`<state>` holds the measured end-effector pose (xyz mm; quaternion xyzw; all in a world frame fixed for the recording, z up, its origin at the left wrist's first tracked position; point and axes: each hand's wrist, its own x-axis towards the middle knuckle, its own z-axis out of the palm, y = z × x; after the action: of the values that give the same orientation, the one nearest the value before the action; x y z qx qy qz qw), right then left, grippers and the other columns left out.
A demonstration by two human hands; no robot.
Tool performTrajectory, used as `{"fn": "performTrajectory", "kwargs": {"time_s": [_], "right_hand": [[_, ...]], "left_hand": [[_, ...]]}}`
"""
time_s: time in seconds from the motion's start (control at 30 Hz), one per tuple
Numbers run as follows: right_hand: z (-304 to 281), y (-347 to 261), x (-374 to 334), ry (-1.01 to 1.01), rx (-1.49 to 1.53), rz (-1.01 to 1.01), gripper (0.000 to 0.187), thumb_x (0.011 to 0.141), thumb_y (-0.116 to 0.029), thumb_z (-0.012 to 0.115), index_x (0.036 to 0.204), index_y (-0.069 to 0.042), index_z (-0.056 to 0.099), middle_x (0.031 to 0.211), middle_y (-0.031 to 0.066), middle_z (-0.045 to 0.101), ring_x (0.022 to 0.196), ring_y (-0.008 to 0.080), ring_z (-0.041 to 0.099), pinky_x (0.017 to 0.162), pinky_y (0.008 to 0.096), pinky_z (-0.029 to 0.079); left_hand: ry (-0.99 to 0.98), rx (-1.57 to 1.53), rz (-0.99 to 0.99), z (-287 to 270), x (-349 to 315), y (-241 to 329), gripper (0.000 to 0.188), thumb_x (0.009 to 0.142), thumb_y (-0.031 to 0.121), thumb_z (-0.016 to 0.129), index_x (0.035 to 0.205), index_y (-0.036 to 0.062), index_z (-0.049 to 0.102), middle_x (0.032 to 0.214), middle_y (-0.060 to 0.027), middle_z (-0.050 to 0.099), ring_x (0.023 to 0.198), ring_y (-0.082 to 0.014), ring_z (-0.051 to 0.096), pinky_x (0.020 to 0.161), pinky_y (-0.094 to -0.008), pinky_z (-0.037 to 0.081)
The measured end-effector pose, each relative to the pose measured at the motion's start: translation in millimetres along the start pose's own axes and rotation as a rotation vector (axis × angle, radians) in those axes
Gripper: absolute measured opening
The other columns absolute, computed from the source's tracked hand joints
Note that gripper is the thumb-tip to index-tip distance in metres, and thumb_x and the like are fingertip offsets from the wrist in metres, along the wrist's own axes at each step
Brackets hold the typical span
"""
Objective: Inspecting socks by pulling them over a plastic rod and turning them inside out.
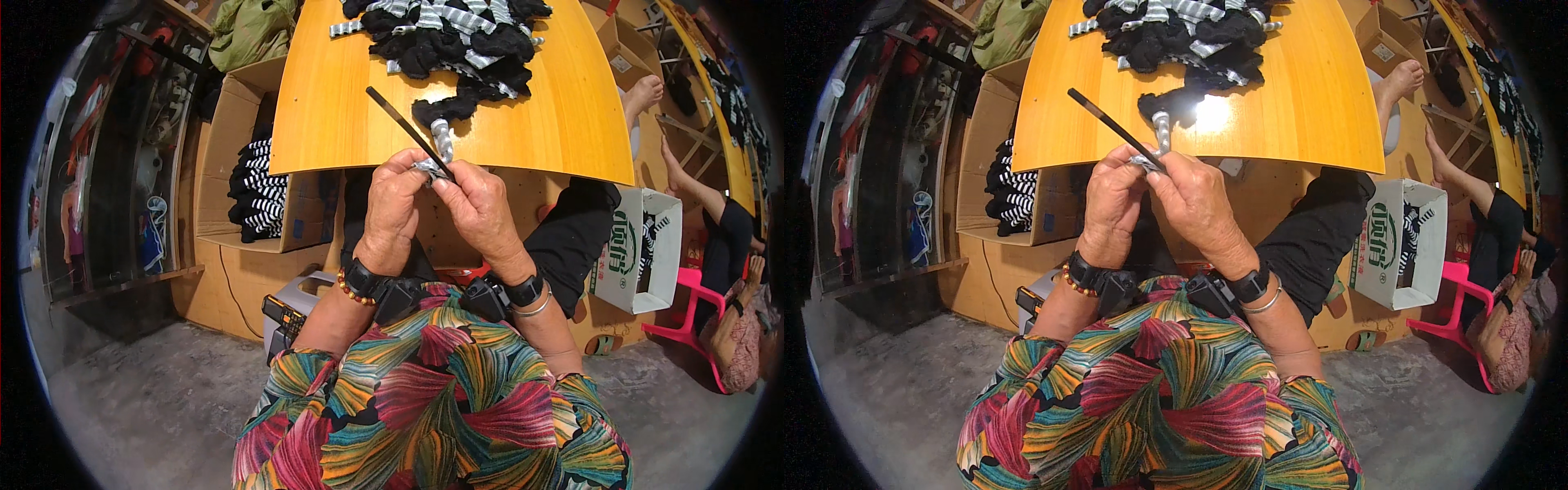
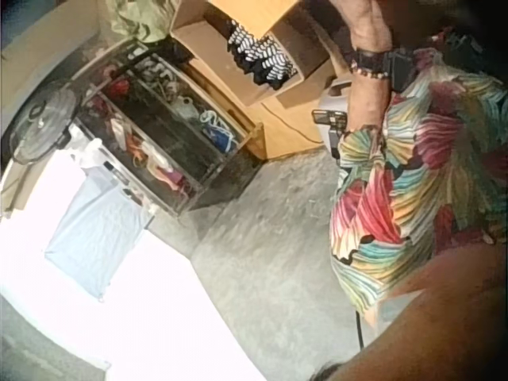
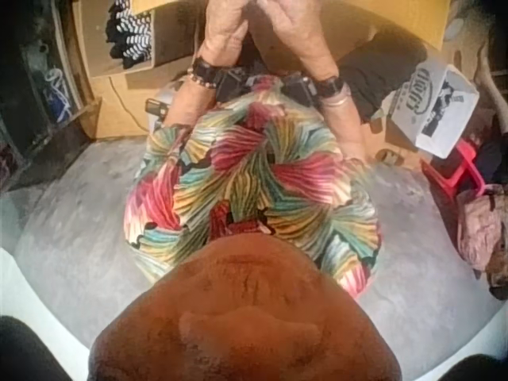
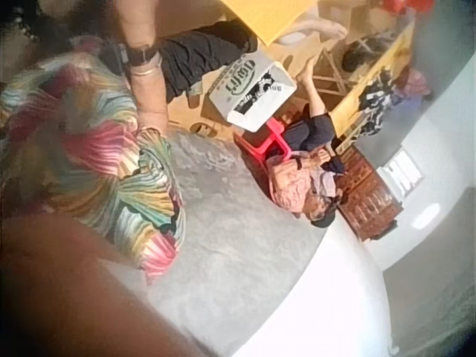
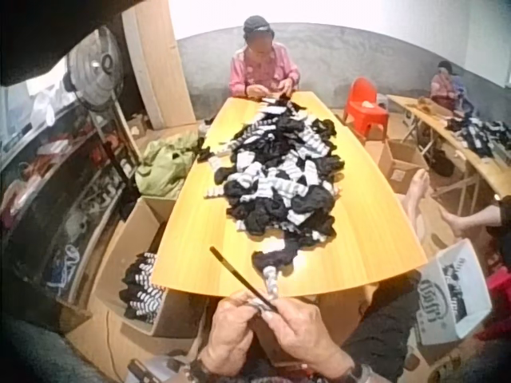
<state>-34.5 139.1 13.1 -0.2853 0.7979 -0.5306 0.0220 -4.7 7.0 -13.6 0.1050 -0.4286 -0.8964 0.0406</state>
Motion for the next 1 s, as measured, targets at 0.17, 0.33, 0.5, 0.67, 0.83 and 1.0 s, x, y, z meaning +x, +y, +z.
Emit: {"fn": "performTrajectory", "kwargs": {"time_s": [0.17,0.33,0.5,0.67,0.83,1.0], "right_hand": [[0,2,2,0.118,-0.242,-0.07,0.011,0.077,-0.01,0.055,0.078,-0.001,0.049,0.07,0.0161,0.051,0.065,0.0351,0.054,0.055,0.0406,0.043],[9,2,5,0.145,-0.359,-0.122,0.01,0.075,-0.008,0.055,0.076,-0.002,0.047,0.069,0.0144,0.048,0.063,0.0329,0.054,0.054,0.0395,0.044],[17,9,5,0.137,-0.431,-0.134,0.009,0.073,-0.007,0.055,0.076,-0.003,0.047,0.069,0.0131,0.048,0.063,0.0307,0.055,0.054,0.0388,0.044],[20,15,5,0.172,-0.296,-0.083,0.009,0.075,-0.007,0.055,0.074,-0.002,0.047,0.068,0.0151,0.049,0.063,0.0336,0.054,0.054,0.0391,0.044],[11,24,6,0.159,0.068,0.025,0.013,0.077,-0.009,0.054,0.072,0.001,0.048,0.065,0.0188,0.05,0.062,0.037,0.053,0.052,0.0387,0.042],[-10,26,0,-0.115,0.572,0.319,0.015,0.081,-0.016,0.054,0.076,-0.002,0.054,0.057,0.0056,0.049,0.049,0.0147,0.045,0.044,0.0256,0.035]], "left_hand": [[0.068,0.142,0.053,11,-7,2,0.008,0.08,0.003,0.052,0.086,-0.0002,0.058,0.082,-0.0026,0.059,0.074,-0.0077,0.053,0.071,-0.0205,0.042],[0.092,0.003,0.029,5,-10,1,0.011,0.079,0.0,0.051,0.088,-0.0008,0.057,0.084,-0.0031,0.058,0.074,-0.0089,0.054,0.072,-0.0208,0.043],[0.161,-0.005,-0.016,-1,-12,0,0.014,0.078,-0.001,0.051,0.091,-0.0012,0.056,0.084,-0.0049,0.059,0.074,-0.0116,0.056,0.071,-0.0235,0.045],[0.151,-0.239,-0.247,1,-13,4,0.017,0.078,0.004,0.055,0.094,-0.0023,0.056,0.077,-0.0071,0.058,0.063,-0.017,0.055,0.06,-0.029,0.048],[-0.219,-0.163,-0.341,-13,-20,4,0.022,0.078,0.011,0.058,0.096,-0.0024,0.054,0.053,0.0019,0.04,0.046,-0.0145,0.044,0.054,-0.0322,0.043],[-0.255,0.114,-0.317,-5,-25,17,0.022,0.081,0.016,0.056,0.091,-0.0037,0.056,0.06,-0.0024,0.05,0.053,-0.014,0.051,0.057,-0.0268,0.045]]}}
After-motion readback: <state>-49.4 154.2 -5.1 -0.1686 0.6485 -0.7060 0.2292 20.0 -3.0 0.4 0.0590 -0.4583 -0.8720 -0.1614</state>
